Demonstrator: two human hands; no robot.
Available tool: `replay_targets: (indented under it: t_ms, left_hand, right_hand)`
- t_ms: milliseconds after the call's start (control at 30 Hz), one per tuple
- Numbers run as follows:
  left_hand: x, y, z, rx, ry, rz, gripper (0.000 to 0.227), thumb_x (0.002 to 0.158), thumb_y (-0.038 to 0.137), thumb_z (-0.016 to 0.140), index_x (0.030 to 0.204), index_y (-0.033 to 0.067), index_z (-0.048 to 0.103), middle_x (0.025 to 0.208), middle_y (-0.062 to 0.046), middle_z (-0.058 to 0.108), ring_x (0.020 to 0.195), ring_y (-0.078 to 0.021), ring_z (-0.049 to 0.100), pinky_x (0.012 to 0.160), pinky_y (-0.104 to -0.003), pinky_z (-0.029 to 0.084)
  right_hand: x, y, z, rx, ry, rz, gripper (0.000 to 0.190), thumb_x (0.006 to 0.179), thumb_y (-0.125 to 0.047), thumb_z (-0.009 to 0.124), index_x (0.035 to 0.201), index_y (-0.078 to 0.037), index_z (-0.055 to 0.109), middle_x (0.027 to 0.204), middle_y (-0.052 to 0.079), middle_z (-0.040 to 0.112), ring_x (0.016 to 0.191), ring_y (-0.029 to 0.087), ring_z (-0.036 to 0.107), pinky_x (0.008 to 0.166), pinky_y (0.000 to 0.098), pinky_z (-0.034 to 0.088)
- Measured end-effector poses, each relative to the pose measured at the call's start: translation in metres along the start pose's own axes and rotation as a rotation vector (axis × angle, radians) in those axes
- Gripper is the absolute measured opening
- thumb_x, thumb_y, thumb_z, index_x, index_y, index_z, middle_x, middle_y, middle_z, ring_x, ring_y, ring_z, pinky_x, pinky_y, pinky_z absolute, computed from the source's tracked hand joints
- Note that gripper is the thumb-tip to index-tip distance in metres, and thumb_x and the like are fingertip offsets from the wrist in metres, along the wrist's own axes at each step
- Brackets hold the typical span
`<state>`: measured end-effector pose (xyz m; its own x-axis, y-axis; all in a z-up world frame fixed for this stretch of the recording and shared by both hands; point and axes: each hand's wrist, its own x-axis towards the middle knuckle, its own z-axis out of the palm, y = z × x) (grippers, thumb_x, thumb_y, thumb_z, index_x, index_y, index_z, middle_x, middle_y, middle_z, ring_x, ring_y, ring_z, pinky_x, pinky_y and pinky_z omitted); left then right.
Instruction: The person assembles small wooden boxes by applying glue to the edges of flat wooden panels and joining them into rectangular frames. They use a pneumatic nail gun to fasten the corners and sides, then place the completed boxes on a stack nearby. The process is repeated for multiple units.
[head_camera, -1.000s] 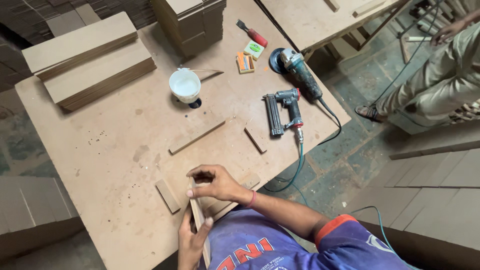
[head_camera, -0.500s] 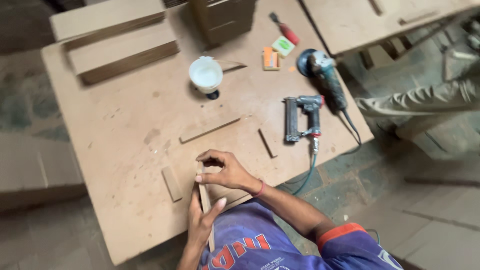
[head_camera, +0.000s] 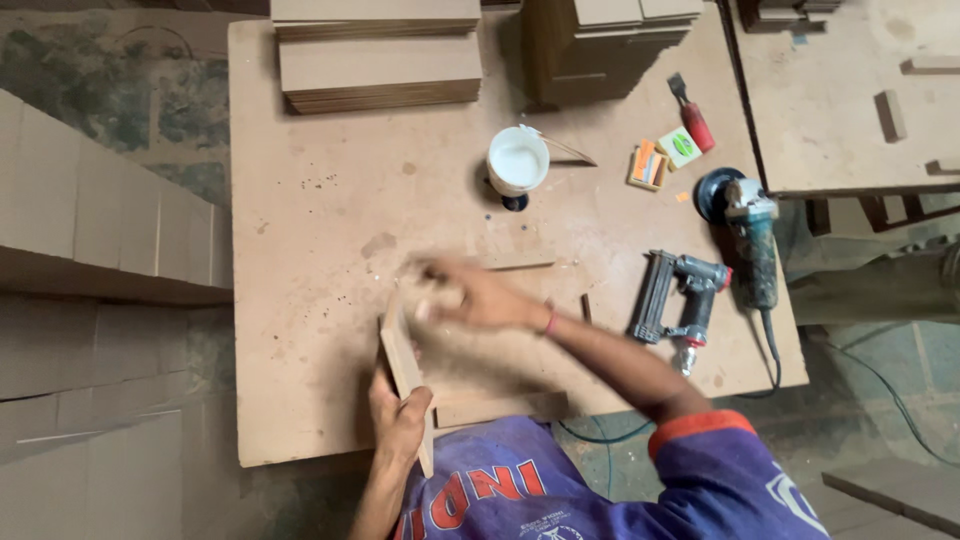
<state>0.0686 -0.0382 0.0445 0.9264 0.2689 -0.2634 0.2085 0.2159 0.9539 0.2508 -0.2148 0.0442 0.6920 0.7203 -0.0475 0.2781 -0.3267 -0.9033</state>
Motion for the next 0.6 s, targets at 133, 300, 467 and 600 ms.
replay_targets:
  t_ms: [133,300,467,600]
  left_hand:
    - [-0.001,-0.001,-0.018,0.119,0.107,0.077,0.067,0.072,-0.002,0.057,0.139,-0.0066,0.053,0.133,-0.019,0.066,0.123,-0.027,0.063,0.102,-0.034,0.049]
    - [-0.009,-0.006,-0.025,0.074,0.221,-0.115,0.067,0.071,-0.002,0.056,0.138,-0.0055,0.052,0.134,-0.016,0.065,0.124,-0.0248,0.063,0.094,-0.035,0.053]
    - [-0.009,-0.007,-0.02,0.27,0.192,-0.027,0.071,0.071,-0.003,0.055,0.141,-0.0044,0.052,0.133,-0.018,0.064,0.122,-0.0267,0.063,0.099,-0.035,0.05]
    - [-0.003,-0.005,-0.013,0.324,0.134,0.104,0.085,0.069,-0.003,0.052,0.153,-0.0041,0.04,0.135,-0.021,0.06,0.129,-0.0287,0.057,0.106,-0.037,0.043]
  right_hand:
    - [0.061,0.124,-0.144,-0.623,0.593,0.237,0.048,0.087,-0.005,0.067,0.133,-0.004,0.055,0.12,0.025,0.065,0.104,0.043,0.065,0.086,0.0505,0.053]
    - [0.051,0.208,-0.24,-0.861,0.423,0.142,0.053,0.08,-0.012,0.079,0.122,0.011,0.056,0.1,0.033,0.066,0.096,0.05,0.063,0.079,0.0546,0.052]
    - [0.033,0.187,-0.235,-0.557,0.441,0.139,0.025,0.091,-0.004,0.058,0.113,-0.004,0.069,0.1,0.017,0.073,0.086,0.034,0.071,0.078,0.0433,0.056]
    - [0.027,0.139,-0.234,-0.974,0.271,0.118,0.024,0.084,-0.004,0.063,0.104,-0.008,0.075,0.09,0.015,0.072,0.082,0.037,0.068,0.071,0.0475,0.054]
